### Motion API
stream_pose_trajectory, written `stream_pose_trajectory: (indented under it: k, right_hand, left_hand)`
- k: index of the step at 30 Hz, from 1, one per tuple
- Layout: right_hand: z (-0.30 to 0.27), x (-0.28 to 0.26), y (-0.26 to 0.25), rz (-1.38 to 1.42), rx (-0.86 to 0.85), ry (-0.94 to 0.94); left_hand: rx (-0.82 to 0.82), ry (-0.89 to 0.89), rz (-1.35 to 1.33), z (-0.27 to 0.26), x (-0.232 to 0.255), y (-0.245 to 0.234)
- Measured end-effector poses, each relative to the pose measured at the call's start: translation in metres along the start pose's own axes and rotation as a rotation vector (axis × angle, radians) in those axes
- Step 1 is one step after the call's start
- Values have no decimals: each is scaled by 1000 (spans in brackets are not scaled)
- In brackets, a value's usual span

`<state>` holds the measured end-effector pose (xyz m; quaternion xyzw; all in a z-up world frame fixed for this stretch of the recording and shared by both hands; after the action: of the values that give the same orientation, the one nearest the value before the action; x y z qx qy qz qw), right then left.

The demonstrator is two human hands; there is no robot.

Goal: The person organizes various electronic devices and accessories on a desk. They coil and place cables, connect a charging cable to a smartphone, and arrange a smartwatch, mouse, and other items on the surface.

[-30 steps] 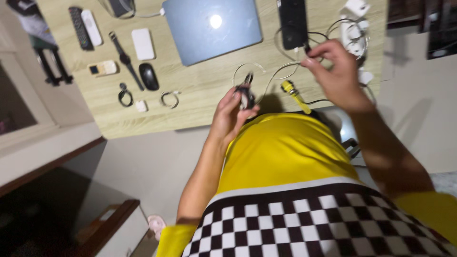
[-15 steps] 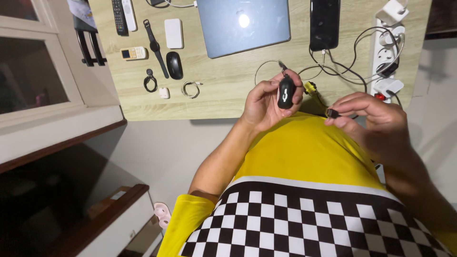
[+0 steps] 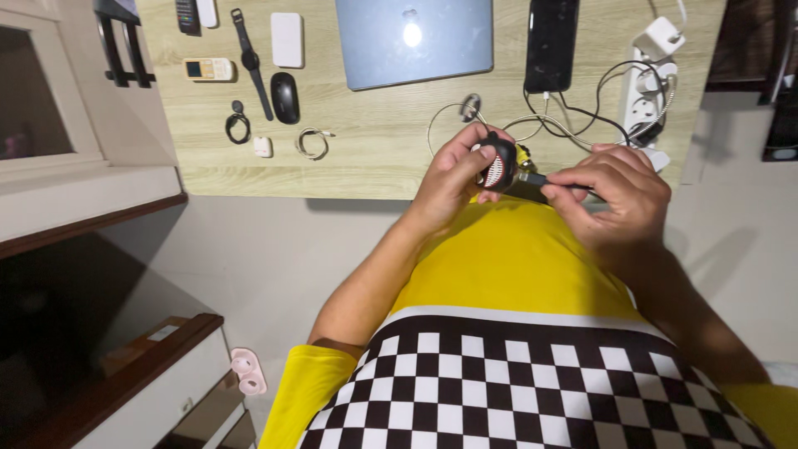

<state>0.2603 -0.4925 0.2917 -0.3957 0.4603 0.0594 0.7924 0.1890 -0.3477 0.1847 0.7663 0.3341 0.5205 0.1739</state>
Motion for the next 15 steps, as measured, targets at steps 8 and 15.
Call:
stream_pose_trajectory:
  k: [8, 15]
  right_hand:
    - [0, -7, -5, -127, 13, -71]
    - [-2, -14, -5, -206, -9, -132]
  left_hand:
    - [31, -24, 251, -1, -2, 8]
    - [17, 45, 409, -1, 4, 14]
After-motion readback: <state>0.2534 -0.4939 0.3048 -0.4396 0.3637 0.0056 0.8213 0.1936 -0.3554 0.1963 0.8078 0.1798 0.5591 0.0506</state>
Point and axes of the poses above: each hand's wrist, its own z-axis towards the middle knuckle, its own y-axis out of the palm, x = y × z, the point moved 10 cm from there along z, towards the middle knuckle, and after that the axes turned 1 degree about x, right-handed, at the moved point
